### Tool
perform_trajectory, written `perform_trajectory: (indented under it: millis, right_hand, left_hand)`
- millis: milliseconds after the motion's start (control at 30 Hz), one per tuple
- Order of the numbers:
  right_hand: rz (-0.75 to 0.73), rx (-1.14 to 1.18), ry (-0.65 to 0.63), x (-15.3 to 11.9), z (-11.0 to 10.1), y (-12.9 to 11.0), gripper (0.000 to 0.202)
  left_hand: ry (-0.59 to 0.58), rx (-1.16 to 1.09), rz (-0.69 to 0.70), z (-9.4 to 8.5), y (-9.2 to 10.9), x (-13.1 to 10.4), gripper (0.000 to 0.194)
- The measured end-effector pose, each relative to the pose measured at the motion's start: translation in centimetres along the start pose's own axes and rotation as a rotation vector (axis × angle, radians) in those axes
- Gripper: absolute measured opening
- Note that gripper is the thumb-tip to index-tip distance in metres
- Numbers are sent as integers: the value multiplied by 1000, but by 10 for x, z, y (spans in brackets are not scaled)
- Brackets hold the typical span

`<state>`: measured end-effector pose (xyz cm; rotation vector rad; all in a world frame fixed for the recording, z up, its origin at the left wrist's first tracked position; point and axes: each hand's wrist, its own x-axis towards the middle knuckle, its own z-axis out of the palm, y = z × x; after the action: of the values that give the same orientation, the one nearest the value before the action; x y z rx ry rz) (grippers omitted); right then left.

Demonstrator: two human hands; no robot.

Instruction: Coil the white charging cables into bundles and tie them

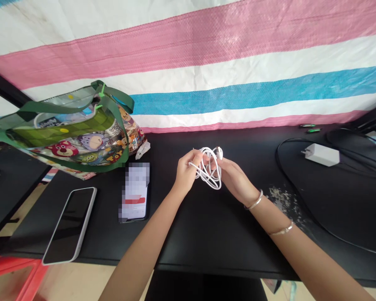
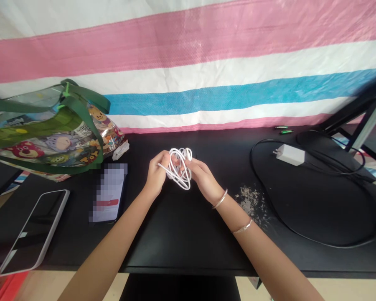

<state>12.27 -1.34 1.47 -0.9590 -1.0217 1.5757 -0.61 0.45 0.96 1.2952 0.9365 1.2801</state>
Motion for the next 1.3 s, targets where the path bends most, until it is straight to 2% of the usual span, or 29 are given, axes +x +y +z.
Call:
perform_trajectory:
  millis: [267, 467, 633, 900, 967, 1133, 1300]
  right_hand:
    - [-11, -47, -55, 0, -2, 3, 46]
    - [-118, -192, -81, -1, -2, 4, 46]
    - [-202, -234, 5, 1, -4, 8, 47]
    - [-323, -126, 169, 3, -6, 5, 42]
    - [-344, -111, 204, 3, -7, 4, 42]
    - [-373, -54, 262, 3, -7, 1, 40]
    - [-351, -10, 293, 4, -7, 0, 42]
  left_hand:
    - [44, -28, 13, 0, 0, 0, 56]
    - [72, 18, 32, -1, -3, 1, 53]
    - [74, 72, 30, -2, -4, 0, 48]
    - [16, 68, -161, 0, -3, 0, 13]
    - [-23, 117, -174, 0, -2, -1, 11]
    - [-135, 369, -34, 1, -3, -5, 21]
    - [-165, 482, 39, 0, -5, -7, 22]
